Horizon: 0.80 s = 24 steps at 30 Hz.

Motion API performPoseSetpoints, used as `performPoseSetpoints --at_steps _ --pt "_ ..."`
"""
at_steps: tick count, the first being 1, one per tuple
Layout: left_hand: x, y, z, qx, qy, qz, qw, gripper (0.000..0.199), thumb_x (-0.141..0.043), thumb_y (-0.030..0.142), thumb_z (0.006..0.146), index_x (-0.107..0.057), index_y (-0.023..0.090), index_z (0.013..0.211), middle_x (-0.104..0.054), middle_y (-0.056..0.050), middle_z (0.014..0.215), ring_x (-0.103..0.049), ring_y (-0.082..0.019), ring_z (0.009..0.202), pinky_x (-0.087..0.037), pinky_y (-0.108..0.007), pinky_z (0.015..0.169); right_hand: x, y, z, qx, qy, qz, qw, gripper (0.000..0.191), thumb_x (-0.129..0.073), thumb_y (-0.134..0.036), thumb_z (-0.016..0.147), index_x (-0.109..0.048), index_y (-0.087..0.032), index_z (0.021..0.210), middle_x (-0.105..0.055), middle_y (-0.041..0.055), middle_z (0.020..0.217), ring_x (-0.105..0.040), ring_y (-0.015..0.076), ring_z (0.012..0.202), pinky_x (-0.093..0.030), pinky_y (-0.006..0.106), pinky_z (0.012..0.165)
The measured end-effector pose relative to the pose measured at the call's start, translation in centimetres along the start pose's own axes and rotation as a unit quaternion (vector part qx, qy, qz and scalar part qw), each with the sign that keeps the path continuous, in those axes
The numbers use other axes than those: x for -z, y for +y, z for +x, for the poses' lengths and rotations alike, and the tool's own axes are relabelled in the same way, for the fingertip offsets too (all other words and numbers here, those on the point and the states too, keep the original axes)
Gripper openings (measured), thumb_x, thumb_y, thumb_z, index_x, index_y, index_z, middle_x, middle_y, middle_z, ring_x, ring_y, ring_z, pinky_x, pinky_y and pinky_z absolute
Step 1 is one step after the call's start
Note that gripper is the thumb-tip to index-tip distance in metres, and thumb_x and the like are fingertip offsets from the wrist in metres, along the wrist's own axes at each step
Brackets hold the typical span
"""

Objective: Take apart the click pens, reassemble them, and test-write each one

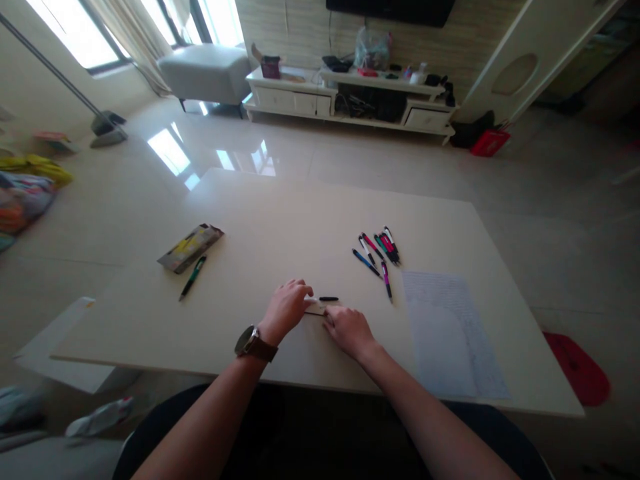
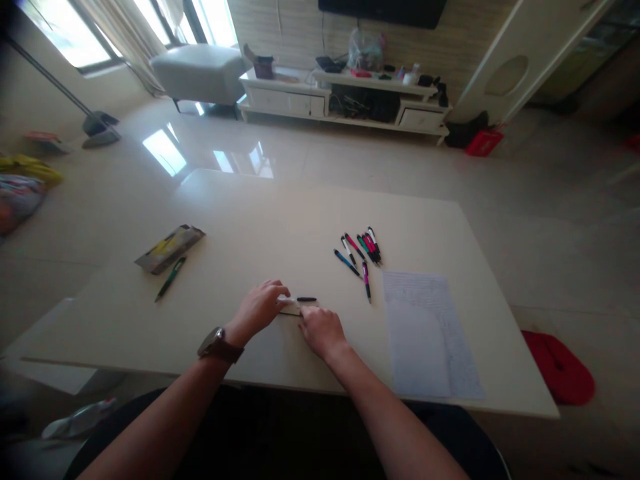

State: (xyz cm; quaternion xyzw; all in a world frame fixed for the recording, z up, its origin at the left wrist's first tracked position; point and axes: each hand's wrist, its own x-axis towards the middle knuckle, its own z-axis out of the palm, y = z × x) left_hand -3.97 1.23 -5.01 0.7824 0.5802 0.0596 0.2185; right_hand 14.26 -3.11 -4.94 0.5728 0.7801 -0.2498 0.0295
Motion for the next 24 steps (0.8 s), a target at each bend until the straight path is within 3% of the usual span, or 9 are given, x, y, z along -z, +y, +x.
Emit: performPoseSetpoints --at_steps 8,11,17,24 --pt "-0.4 0.8 0.0 0.01 -0.013 0.028 0.999 0.013 -0.059 0.02 0.09 -0.072 0.02 0.094 -0.067 -0.007 0.102 -0.058 -0.021 0.101 -0.041 -0.032 0.084 -0.7 -0.4 -0.4 -0.009 -0.007 -0.022 1.0 0.024 -0.04 -0.03 0.101 -0.063 -0.024 0.108 -0.072 0.0056 0.107 -0.068 0.0213 0.096 -0.047 0.03 0.081" --pt "0.2 1.2 -0.2 -0.009 0.023 0.007 1.0 0.011 -0.058 0.018 0.09 -0.069 0.019 0.092 -0.067 -0.006 0.1 -0.057 -0.021 0.1 -0.042 -0.032 0.085 -1.0 -0.7 -0.4 -0.005 0.01 -0.029 1.0 0.025 -0.037 -0.025 0.102 -0.062 -0.022 0.106 -0.071 0.0057 0.107 -0.069 0.0209 0.095 -0.048 0.03 0.08" --pt "1.4 2.6 -1.0 -0.064 0.141 -0.134 0.979 0.009 -0.052 0.024 0.095 -0.061 0.021 0.095 -0.064 -0.005 0.098 -0.059 -0.019 0.093 -0.046 -0.033 0.083 -1.6 -1.6 -1.5 0.003 0.005 -0.078 0.997 0.024 -0.042 -0.01 0.095 -0.058 -0.016 0.112 -0.067 0.0116 0.11 -0.069 0.0231 0.094 -0.051 0.032 0.078" --pt "1.3 3.8 -0.8 -0.067 0.173 -0.166 0.969 0.011 -0.043 0.017 0.096 -0.054 0.02 0.096 -0.058 -0.006 0.099 -0.055 -0.017 0.084 -0.046 -0.032 0.079 -1.6 -1.1 -3.3 0.008 -0.035 -0.09 0.995 0.028 -0.049 -0.006 0.085 -0.058 -0.012 0.111 -0.067 0.0153 0.11 -0.068 0.0269 0.096 -0.052 0.036 0.078"
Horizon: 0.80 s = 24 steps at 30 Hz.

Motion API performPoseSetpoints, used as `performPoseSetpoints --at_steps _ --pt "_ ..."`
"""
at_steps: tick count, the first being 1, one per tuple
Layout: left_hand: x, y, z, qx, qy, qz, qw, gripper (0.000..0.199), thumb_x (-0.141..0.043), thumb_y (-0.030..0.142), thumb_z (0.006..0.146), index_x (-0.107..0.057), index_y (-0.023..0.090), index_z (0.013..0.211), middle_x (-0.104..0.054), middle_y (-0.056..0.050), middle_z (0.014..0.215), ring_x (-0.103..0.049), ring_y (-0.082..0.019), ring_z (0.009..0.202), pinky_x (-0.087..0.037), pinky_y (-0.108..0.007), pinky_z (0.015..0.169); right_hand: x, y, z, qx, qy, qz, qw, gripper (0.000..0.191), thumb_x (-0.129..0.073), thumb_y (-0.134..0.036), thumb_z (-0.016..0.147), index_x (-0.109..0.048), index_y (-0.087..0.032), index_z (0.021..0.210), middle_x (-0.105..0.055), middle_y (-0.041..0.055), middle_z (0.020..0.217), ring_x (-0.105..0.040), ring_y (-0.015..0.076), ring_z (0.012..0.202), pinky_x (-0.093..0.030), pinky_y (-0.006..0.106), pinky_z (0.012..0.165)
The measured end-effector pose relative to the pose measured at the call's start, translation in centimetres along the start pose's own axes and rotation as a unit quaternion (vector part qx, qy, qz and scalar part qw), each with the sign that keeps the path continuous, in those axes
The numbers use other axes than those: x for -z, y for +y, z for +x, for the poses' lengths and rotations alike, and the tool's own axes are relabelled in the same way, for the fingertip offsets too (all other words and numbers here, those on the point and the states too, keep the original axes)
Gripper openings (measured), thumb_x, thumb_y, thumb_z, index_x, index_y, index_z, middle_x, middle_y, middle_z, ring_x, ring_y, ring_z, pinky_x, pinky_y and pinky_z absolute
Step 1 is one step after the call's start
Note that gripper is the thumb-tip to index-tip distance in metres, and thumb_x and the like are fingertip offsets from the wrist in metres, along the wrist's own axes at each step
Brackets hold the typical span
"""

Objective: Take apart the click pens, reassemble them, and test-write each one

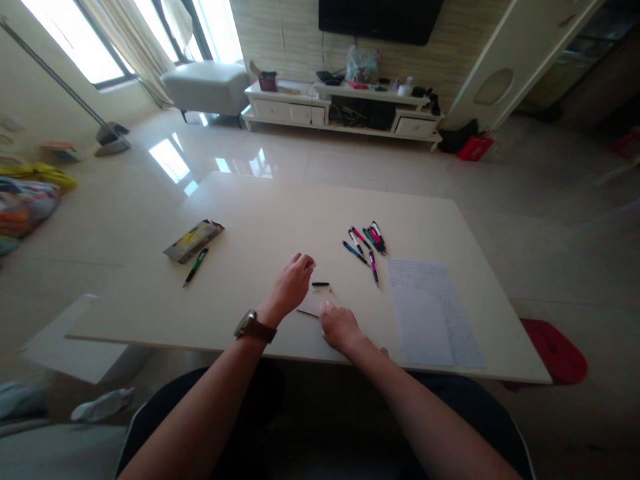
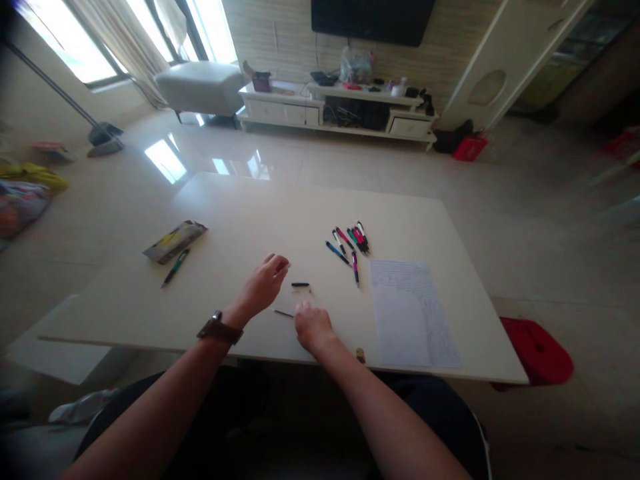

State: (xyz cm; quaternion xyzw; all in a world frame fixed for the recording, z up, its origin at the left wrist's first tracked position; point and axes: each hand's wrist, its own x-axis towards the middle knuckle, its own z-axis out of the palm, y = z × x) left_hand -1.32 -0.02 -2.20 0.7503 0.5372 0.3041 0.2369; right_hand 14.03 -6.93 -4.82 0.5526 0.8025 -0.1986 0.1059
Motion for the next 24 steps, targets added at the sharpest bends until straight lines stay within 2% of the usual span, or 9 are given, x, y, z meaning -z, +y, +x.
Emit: performPoseSetpoints --at_steps 2,5,7,9,13,18,24 --pt "-0.4 -0.3 -0.1 -0.007 -0.007 -0.001 1.0 0.013 -0.039 0.016 0.096 -0.052 0.019 0.097 -0.056 -0.006 0.099 -0.054 -0.017 0.084 -0.046 -0.032 0.08 0.1 0.5 -0.3 -0.008 -0.001 0.002 1.0 0.03 -0.051 -0.006 0.083 -0.058 -0.011 0.111 -0.067 0.0154 0.108 -0.069 0.0272 0.095 -0.052 0.036 0.077" --pt "-0.8 -1.0 -0.4 -0.013 -0.047 0.01 0.999 0.014 -0.036 0.02 0.097 -0.05 0.019 0.095 -0.053 -0.005 0.096 -0.052 -0.018 0.082 -0.045 -0.033 0.079 0.7 1.5 -0.4 -0.016 0.009 0.013 1.0 0.031 -0.049 -0.006 0.083 -0.056 -0.012 0.113 -0.066 0.0154 0.109 -0.068 0.0269 0.096 -0.051 0.036 0.076" --pt "-0.6 -1.3 -0.4 -0.013 -0.091 0.023 0.995 0.011 -0.045 0.028 0.096 -0.052 0.02 0.093 -0.053 -0.004 0.096 -0.053 -0.018 0.081 -0.046 -0.034 0.078 1.3 2.1 -0.4 -0.019 0.023 0.031 0.999 0.028 -0.046 -0.008 0.087 -0.055 -0.013 0.113 -0.066 0.0148 0.11 -0.067 0.0263 0.096 -0.049 0.036 0.076" --pt "-0.1 -1.4 -0.2 -0.023 -0.137 0.037 0.99 0.017 -0.057 0.036 0.09 -0.056 0.021 0.096 -0.053 -0.004 0.099 -0.055 -0.018 0.083 -0.046 -0.034 0.079 1.8 2.7 -0.3 -0.023 0.039 0.051 0.998 0.024 -0.044 -0.011 0.09 -0.055 -0.014 0.111 -0.067 0.0138 0.109 -0.067 0.0254 0.092 -0.047 0.035 0.074" --pt "0.8 -1.2 0.5 -0.07 -0.202 0.043 0.976 0.025 -0.067 0.04 0.084 -0.063 0.024 0.102 -0.054 -0.004 0.103 -0.058 -0.018 0.085 -0.047 -0.032 0.081 2.7 3.6 0.0 -0.034 0.062 0.073 0.995 0.02 -0.043 -0.011 0.091 -0.054 -0.016 0.108 -0.066 0.0123 0.106 -0.065 0.0237 0.088 -0.042 0.033 0.07" --pt "0.9 -1.6 0.9 -0.075 -0.236 0.038 0.968 0.015 -0.065 0.038 0.088 -0.068 0.025 0.093 -0.057 -0.003 0.1 -0.058 -0.017 0.083 -0.045 -0.03 0.078 3.0 4.4 0.2 -0.033 0.079 0.097 0.992 0.016 -0.044 -0.012 0.092 -0.054 -0.017 0.103 -0.066 0.0108 0.101 -0.062 0.0213 0.083 -0.038 0.032 0.068" --pt "1.2 -1.7 0.7 -0.067 -0.236 0.054 0.968 0.014 -0.059 0.032 0.093 -0.068 0.024 0.086 -0.059 -0.003 0.097 -0.06 -0.016 0.082 -0.044 -0.029 0.077 3.6 4.5 0.2 0.023 0.142 0.162 0.976 0.009 -0.05 -0.015 0.092 -0.059 -0.017 0.092 -0.066 0.0075 0.092 -0.059 0.0185 0.08 -0.039 0.03 0.07"
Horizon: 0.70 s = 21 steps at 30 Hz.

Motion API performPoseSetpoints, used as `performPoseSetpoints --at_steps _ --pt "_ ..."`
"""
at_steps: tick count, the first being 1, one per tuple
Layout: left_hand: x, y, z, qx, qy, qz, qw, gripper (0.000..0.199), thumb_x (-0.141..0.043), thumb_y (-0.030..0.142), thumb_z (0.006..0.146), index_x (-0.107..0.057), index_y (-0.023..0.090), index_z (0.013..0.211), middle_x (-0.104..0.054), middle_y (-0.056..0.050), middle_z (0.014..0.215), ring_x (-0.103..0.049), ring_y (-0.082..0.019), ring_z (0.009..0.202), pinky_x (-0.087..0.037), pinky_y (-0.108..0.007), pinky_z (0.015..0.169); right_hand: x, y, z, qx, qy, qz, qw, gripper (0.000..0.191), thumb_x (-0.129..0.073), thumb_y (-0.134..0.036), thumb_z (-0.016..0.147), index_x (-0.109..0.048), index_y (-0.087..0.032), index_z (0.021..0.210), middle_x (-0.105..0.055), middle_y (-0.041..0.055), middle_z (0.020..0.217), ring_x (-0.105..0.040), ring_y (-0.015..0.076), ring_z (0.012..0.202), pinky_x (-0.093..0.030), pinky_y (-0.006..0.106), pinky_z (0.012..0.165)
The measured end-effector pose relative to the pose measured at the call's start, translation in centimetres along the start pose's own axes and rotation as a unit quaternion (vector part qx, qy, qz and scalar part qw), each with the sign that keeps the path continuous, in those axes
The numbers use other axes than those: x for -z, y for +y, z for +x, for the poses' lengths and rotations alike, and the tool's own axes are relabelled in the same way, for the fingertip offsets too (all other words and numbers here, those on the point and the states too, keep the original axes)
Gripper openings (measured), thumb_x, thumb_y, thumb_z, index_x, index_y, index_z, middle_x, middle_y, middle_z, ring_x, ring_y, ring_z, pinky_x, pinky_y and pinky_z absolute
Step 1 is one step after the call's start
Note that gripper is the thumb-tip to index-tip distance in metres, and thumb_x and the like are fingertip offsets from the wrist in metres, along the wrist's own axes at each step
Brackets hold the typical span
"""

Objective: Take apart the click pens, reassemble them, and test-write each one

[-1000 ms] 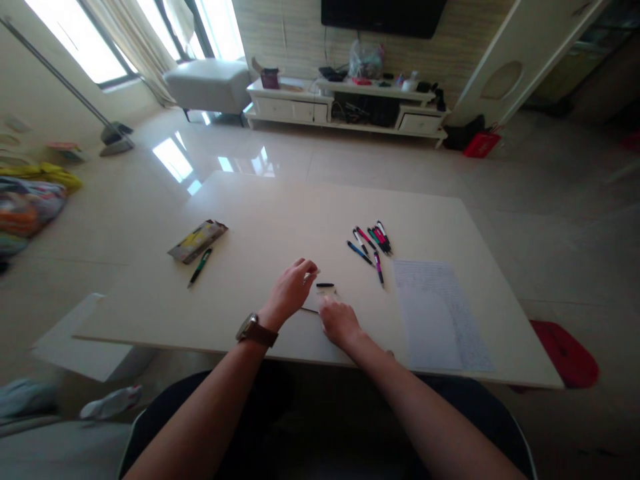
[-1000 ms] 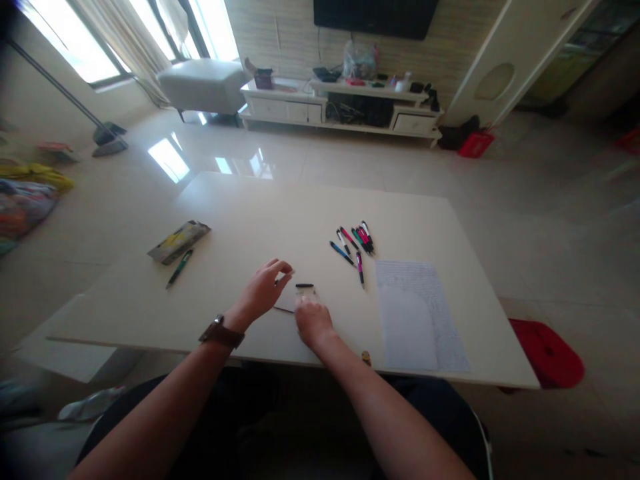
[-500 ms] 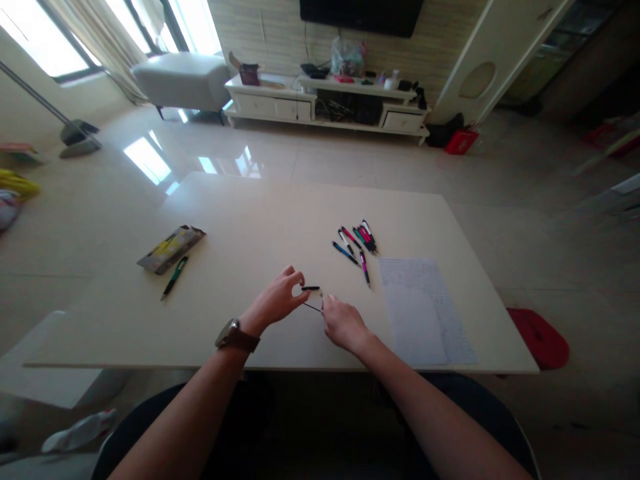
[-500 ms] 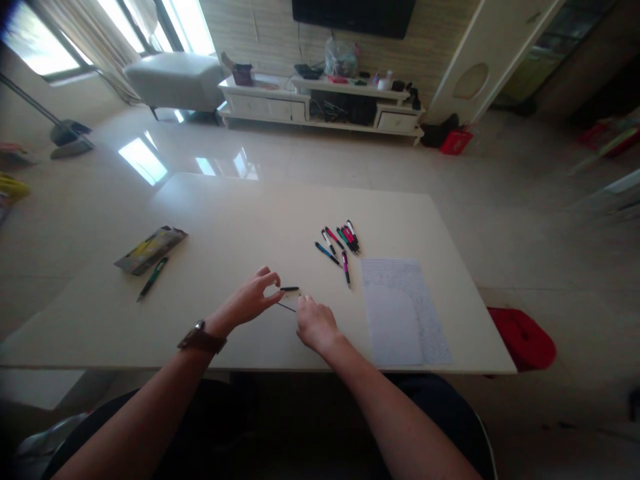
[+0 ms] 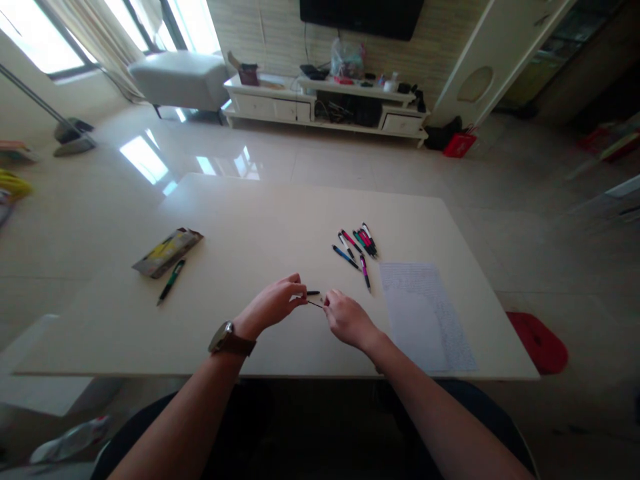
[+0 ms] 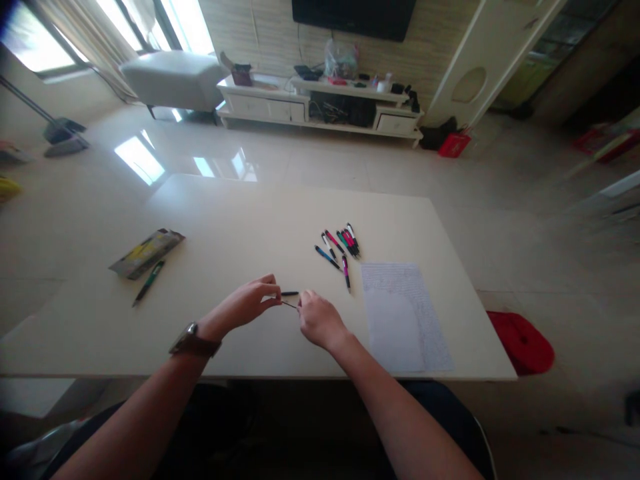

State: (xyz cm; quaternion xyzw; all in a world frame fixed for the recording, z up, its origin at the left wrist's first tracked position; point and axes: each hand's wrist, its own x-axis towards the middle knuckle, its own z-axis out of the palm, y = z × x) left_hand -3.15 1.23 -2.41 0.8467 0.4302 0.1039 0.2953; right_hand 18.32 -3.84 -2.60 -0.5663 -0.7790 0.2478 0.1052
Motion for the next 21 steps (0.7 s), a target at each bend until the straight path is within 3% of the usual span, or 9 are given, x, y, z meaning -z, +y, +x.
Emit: performPoseSetpoints --at_steps 6,10,13,17,21 --pt "0.5 0.6 -0.9 -0.002 0.045 -0.011 0.999 0.015 -0.056 0.032 0.095 -0.064 0.023 0.088 -0.06 -0.002 0.099 -0.059 -0.016 0.084 -0.043 -0.029 0.078 0.6 -0.7 0.0 0.016 0.099 0.187 0.977 0.014 -0.059 -0.023 0.09 -0.068 -0.018 0.081 -0.069 0.0031 0.077 -0.061 0.015 0.071 -0.043 0.027 0.07" --pt "0.2 1.4 -1.0 -0.014 0.059 -0.064 0.996 0.019 -0.057 0.035 0.094 -0.063 0.02 0.085 -0.059 -0.003 0.093 -0.056 -0.015 0.079 -0.042 -0.028 0.073 0.1 -1.4 0.2 -0.045 0.14 0.356 0.923 0.016 -0.068 -0.033 0.083 -0.071 -0.017 0.082 -0.071 0.0033 0.073 -0.06 0.0138 0.061 -0.045 0.025 0.057" --pt "0.0 2.1 -0.7 -0.025 0.074 -0.123 0.989 0.026 -0.055 0.039 0.095 -0.063 0.018 0.083 -0.056 -0.002 0.087 -0.052 -0.013 0.073 -0.041 -0.026 0.069 -0.2 -1.7 0.6 -0.067 0.156 0.462 0.871 0.022 -0.073 -0.037 0.078 -0.07 -0.016 0.085 -0.072 0.0048 0.074 -0.064 0.0157 0.065 -0.046 0.024 0.054" --pt "-0.7 2.2 -0.2 0.001 0.111 -0.145 0.983 0.028 -0.055 0.042 0.095 -0.062 0.017 0.085 -0.055 -0.001 0.083 -0.049 -0.012 0.069 -0.039 -0.026 0.064 0.4 -1.4 1.1 -0.088 0.217 0.515 0.825 0.025 -0.072 -0.041 0.079 -0.067 -0.017 0.083 -0.069 0.0033 0.073 -0.069 0.0176 0.069 -0.044 0.022 0.049" --pt "-1.3 1.3 0.2 0.007 0.093 -0.125 0.988 0.026 -0.055 0.041 0.094 -0.063 0.018 0.084 -0.058 -0.002 0.084 -0.05 -0.013 0.07 -0.039 -0.027 0.065 1.1 -0.6 1.5 -0.098 0.257 0.518 0.81 0.026 -0.071 -0.042 0.081 -0.062 -0.018 0.084 -0.067 0.0011 0.073 -0.069 0.0166 0.068 -0.043 0.021 0.047"
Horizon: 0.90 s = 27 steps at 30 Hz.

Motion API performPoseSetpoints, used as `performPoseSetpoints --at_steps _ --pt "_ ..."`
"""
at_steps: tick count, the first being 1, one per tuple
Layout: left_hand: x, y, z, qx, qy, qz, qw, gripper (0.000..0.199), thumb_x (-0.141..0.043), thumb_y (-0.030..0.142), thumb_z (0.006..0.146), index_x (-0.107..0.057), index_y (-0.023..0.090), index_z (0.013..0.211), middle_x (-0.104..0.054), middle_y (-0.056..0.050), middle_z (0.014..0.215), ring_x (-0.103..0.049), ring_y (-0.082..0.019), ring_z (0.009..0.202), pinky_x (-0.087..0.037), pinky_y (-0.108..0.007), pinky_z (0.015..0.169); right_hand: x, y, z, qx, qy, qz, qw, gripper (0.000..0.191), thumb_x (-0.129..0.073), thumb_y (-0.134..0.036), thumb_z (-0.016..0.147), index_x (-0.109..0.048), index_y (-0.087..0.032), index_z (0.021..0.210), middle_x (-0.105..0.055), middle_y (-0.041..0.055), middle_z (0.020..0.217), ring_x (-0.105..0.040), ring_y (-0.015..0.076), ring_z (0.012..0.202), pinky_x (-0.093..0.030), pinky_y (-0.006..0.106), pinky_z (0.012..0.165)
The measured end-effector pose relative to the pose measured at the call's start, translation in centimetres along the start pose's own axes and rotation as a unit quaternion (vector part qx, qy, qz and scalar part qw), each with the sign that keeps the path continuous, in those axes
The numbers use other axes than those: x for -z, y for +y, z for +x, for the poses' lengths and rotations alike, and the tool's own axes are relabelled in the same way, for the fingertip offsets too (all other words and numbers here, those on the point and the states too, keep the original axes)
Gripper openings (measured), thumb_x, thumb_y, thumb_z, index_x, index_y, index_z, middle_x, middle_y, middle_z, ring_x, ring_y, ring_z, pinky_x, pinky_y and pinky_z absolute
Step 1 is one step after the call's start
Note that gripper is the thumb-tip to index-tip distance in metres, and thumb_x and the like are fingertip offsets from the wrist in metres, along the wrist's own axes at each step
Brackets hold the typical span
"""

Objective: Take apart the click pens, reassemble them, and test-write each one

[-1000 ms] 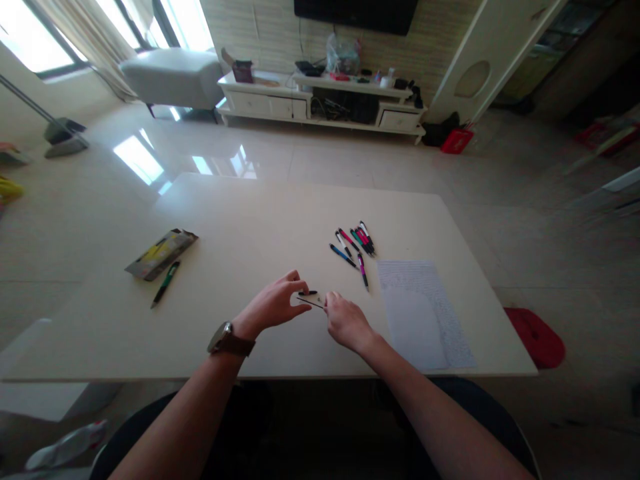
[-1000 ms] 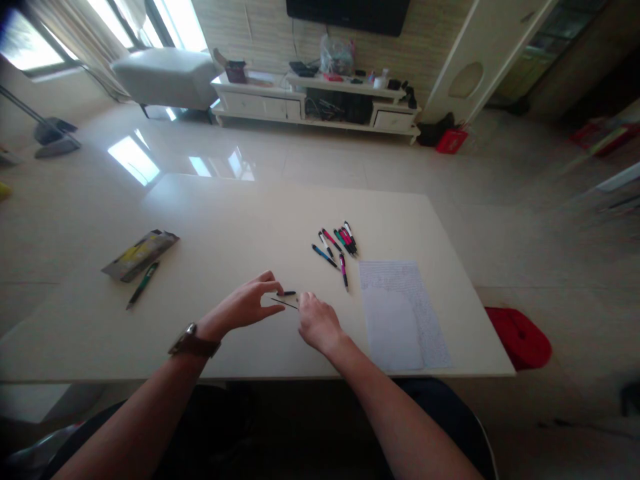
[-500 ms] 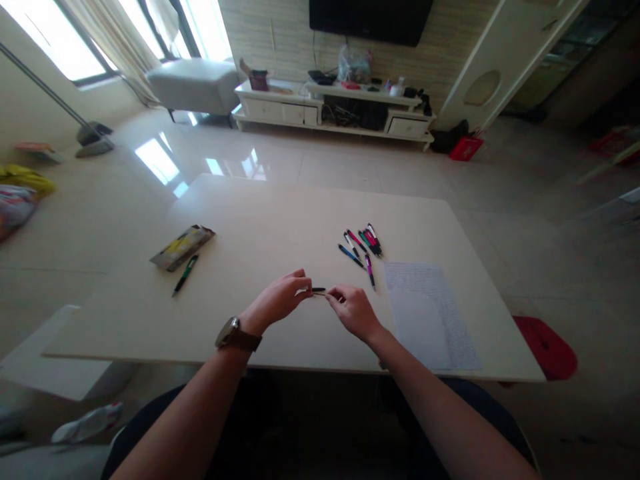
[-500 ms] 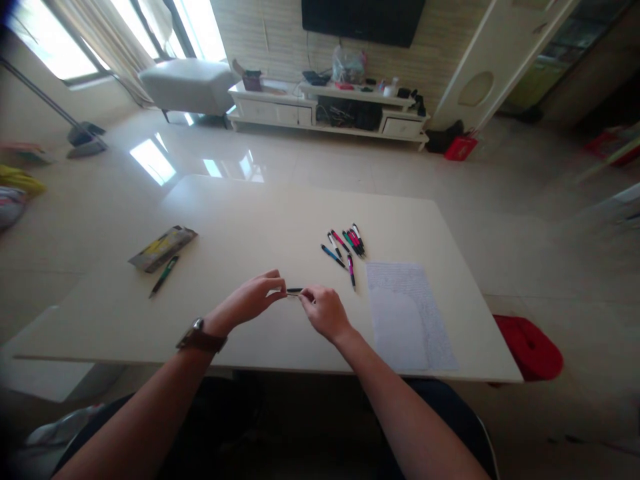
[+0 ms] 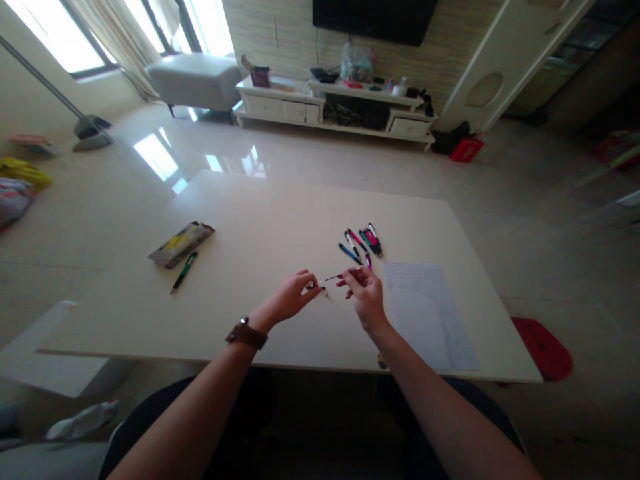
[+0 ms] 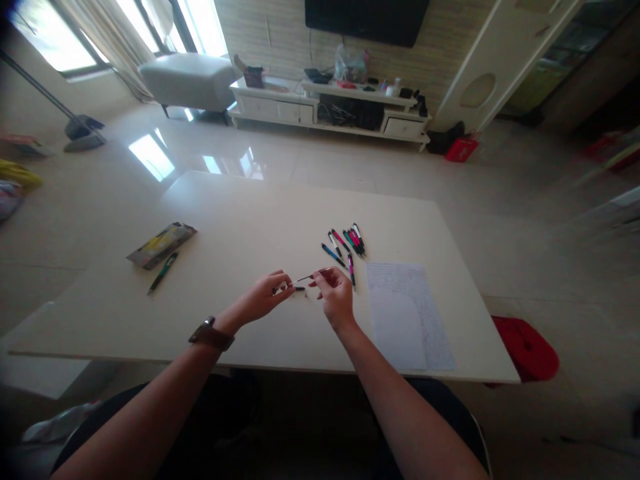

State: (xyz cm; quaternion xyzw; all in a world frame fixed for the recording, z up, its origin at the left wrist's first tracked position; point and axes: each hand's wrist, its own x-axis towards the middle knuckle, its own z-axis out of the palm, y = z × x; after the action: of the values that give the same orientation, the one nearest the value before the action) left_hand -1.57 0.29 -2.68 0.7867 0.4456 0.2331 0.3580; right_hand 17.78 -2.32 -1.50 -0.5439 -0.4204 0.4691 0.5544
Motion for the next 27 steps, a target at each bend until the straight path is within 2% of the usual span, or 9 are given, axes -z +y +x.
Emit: performPoseSetpoints --at_steps 6,11,15,17,21,27 --pt "0.1 0.1 0.6 -0.004 -0.015 0.013 1.0 0.023 -0.054 0.038 0.094 -0.064 0.018 0.086 -0.06 -0.004 0.087 -0.052 -0.014 0.073 -0.04 -0.028 0.067 0.0 0.6 0.7 -0.009 -0.012 0.01 1.0 0.026 -0.071 -0.041 0.081 -0.061 -0.018 0.086 -0.067 0.0001 0.073 -0.069 0.0156 0.066 -0.042 0.019 0.045" --pt "-0.1 0.7 0.6 -0.012 -0.032 0.001 0.999 0.015 -0.056 0.031 0.091 -0.064 0.018 0.088 -0.061 -0.004 0.089 -0.054 -0.014 0.074 -0.04 -0.028 0.067 -0.7 1.1 0.4 -0.016 -0.047 -0.024 0.998 0.026 -0.072 -0.042 0.081 -0.063 -0.018 0.085 -0.068 0.0023 0.074 -0.069 0.0167 0.067 -0.041 0.02 0.045" --pt "-0.6 0.9 0.1 -0.013 -0.027 -0.012 0.999 0.005 -0.057 0.021 0.085 -0.058 0.018 0.089 -0.059 -0.001 0.082 -0.051 -0.013 0.07 -0.037 -0.027 0.064 -1.3 1.1 -0.2 -0.025 -0.088 -0.052 0.994 0.025 -0.07 -0.042 0.081 -0.066 -0.017 0.083 -0.071 0.0046 0.074 -0.066 0.0165 0.066 -0.042 0.022 0.047" --pt "-0.7 1.1 -0.1 0.001 -0.016 -0.024 1.0 0.008 -0.056 0.018 0.083 -0.053 0.019 0.091 -0.058 0.001 0.077 -0.048 -0.013 0.067 -0.034 -0.027 0.061 -1.5 1.0 -0.3 -0.024 -0.088 -0.051 0.994 0.024 -0.07 -0.041 0.081 -0.067 -0.017 0.081 -0.071 0.0044 0.073 -0.065 0.016 0.064 -0.041 0.023 0.047" --pt "-0.8 1.3 -0.3 0.022 0.009 -0.045 0.999 0.007 -0.054 0.022 0.087 -0.048 0.02 0.09 -0.055 0.003 0.073 -0.044 -0.012 0.063 -0.032 -0.026 0.058 -1.5 0.9 0.0 -0.034 -0.069 -0.031 0.997 0.023 -0.071 -0.039 0.078 -0.067 -0.017 0.079 -0.069 0.0028 0.068 -0.064 0.0155 0.061 -0.039 0.023 0.046" --pt "-0.7 0.7 0.1 0.052 0.035 -0.077 0.995 0.015 -0.057 0.032 0.09 -0.056 0.018 0.086 -0.064 -0.001 0.079 -0.053 -0.014 0.07 -0.039 -0.027 0.063 -1.6 0.8 0.5 -0.055 -0.065 -0.026 0.996 0.023 -0.071 -0.039 0.076 -0.067 -0.016 0.077 -0.072 0.0045 0.072 -0.063 0.0142 0.059 -0.039 0.023 0.046"
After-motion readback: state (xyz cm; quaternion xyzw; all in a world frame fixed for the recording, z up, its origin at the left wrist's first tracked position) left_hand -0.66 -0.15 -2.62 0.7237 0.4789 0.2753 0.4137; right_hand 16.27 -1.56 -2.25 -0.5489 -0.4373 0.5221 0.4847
